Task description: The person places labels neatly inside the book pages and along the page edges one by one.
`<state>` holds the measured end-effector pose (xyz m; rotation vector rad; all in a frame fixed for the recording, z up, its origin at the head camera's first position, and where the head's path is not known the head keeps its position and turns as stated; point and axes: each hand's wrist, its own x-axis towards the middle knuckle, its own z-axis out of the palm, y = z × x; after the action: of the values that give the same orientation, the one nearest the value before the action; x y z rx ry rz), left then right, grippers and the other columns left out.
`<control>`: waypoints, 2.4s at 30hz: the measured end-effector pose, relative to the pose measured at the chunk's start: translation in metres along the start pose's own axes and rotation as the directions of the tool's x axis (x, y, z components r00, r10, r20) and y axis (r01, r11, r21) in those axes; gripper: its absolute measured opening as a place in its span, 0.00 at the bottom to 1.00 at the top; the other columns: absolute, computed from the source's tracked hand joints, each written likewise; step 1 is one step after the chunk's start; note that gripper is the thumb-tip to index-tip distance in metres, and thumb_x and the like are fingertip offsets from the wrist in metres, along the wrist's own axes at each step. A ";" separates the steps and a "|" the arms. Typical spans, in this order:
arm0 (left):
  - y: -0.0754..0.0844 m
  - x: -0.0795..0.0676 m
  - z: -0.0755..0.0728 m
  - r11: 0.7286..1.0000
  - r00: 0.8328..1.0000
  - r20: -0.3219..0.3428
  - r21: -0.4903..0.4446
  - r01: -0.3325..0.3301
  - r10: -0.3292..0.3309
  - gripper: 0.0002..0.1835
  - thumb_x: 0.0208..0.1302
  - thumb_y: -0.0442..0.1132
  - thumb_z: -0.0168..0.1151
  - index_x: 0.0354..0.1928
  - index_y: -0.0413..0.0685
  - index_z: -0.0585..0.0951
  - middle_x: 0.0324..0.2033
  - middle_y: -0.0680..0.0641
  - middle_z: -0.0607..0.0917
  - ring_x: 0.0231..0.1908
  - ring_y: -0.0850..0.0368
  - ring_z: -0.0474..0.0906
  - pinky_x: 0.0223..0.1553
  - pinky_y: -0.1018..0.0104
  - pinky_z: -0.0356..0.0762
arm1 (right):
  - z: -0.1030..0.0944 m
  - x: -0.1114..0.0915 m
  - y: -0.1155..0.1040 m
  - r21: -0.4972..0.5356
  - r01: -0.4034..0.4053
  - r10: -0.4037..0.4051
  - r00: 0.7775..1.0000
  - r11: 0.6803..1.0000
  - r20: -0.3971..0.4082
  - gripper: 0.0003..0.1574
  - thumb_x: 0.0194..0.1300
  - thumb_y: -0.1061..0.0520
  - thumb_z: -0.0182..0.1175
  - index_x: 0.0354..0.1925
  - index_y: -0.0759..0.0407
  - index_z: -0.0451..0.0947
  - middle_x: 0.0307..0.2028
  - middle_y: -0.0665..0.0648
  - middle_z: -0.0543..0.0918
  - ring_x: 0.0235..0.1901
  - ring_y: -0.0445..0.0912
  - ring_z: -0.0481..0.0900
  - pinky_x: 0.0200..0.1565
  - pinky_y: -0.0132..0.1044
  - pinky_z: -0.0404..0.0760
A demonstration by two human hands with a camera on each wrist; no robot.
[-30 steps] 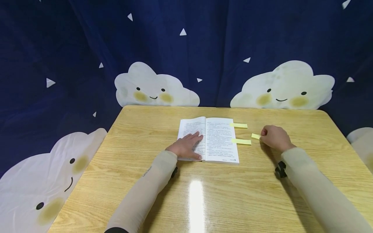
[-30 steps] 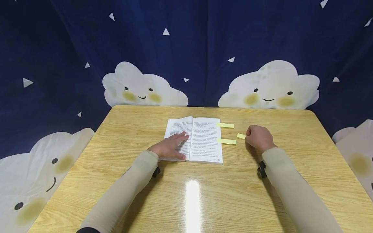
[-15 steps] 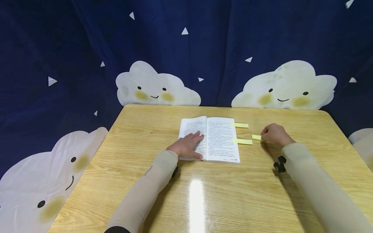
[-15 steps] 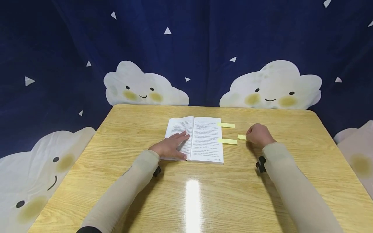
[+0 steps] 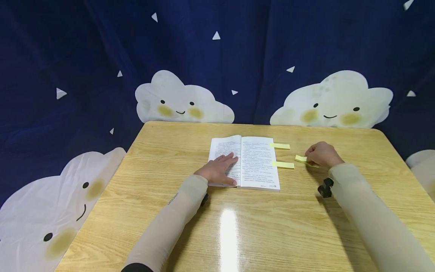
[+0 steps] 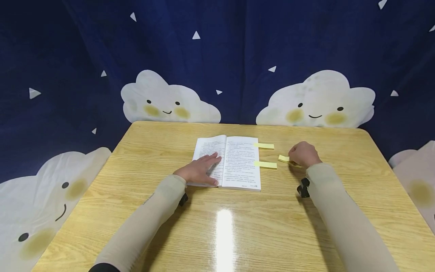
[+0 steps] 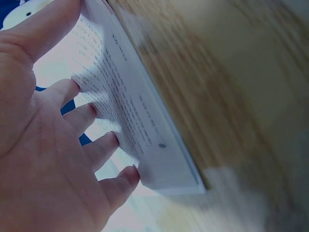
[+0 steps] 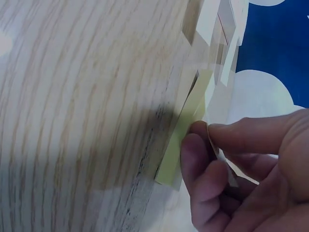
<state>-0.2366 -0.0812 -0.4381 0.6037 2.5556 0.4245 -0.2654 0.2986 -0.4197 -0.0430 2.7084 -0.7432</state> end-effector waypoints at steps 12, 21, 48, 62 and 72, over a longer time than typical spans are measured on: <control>0.001 0.002 0.000 1.000 1.000 0.005 0.012 0.002 -0.002 0.53 0.59 0.61 0.68 0.80 0.64 0.48 0.80 0.57 0.41 0.80 0.47 0.38 0.77 0.38 0.44 | 0.001 0.003 0.001 0.010 -0.034 0.034 0.999 0.999 0.006 0.16 0.61 0.59 0.57 0.17 0.60 0.79 0.14 0.51 0.78 0.18 0.44 0.72 0.31 0.36 0.70; 0.000 0.002 0.000 1.000 1.000 0.006 0.021 0.002 -0.002 0.53 0.59 0.61 0.68 0.80 0.64 0.48 0.80 0.57 0.41 0.80 0.47 0.39 0.76 0.36 0.45 | -0.003 0.002 -0.002 0.020 -0.042 0.042 0.999 0.999 0.002 0.14 0.59 0.60 0.58 0.20 0.64 0.82 0.15 0.53 0.80 0.20 0.46 0.75 0.28 0.35 0.71; -0.001 0.003 0.000 1.000 1.000 0.010 0.007 0.002 -0.002 0.53 0.59 0.61 0.68 0.80 0.64 0.48 0.80 0.57 0.40 0.80 0.47 0.38 0.77 0.37 0.43 | -0.003 0.007 0.004 0.013 -0.040 0.040 0.998 0.999 0.054 0.18 0.61 0.59 0.55 0.16 0.58 0.76 0.14 0.50 0.75 0.20 0.45 0.71 0.32 0.36 0.69; 0.000 0.002 -0.001 1.000 1.000 0.014 0.005 0.005 -0.005 0.53 0.59 0.61 0.68 0.80 0.64 0.48 0.80 0.57 0.41 0.80 0.47 0.38 0.76 0.37 0.44 | -0.002 0.005 0.004 0.008 -0.013 0.013 0.999 1.000 0.048 0.18 0.63 0.59 0.55 0.16 0.58 0.75 0.15 0.50 0.76 0.21 0.45 0.71 0.35 0.37 0.70; -0.001 0.003 -0.001 1.000 1.000 0.010 0.009 0.003 -0.003 0.53 0.59 0.61 0.68 0.80 0.64 0.48 0.80 0.57 0.41 0.80 0.47 0.38 0.76 0.36 0.44 | -0.004 0.005 0.003 0.021 -0.023 0.022 0.998 1.000 0.056 0.17 0.65 0.58 0.54 0.20 0.61 0.78 0.17 0.50 0.78 0.23 0.46 0.73 0.34 0.36 0.69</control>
<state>-0.2395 -0.0809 -0.4388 0.6032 2.5498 0.4077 -0.2707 0.3021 -0.4195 -0.0272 2.6436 -0.7533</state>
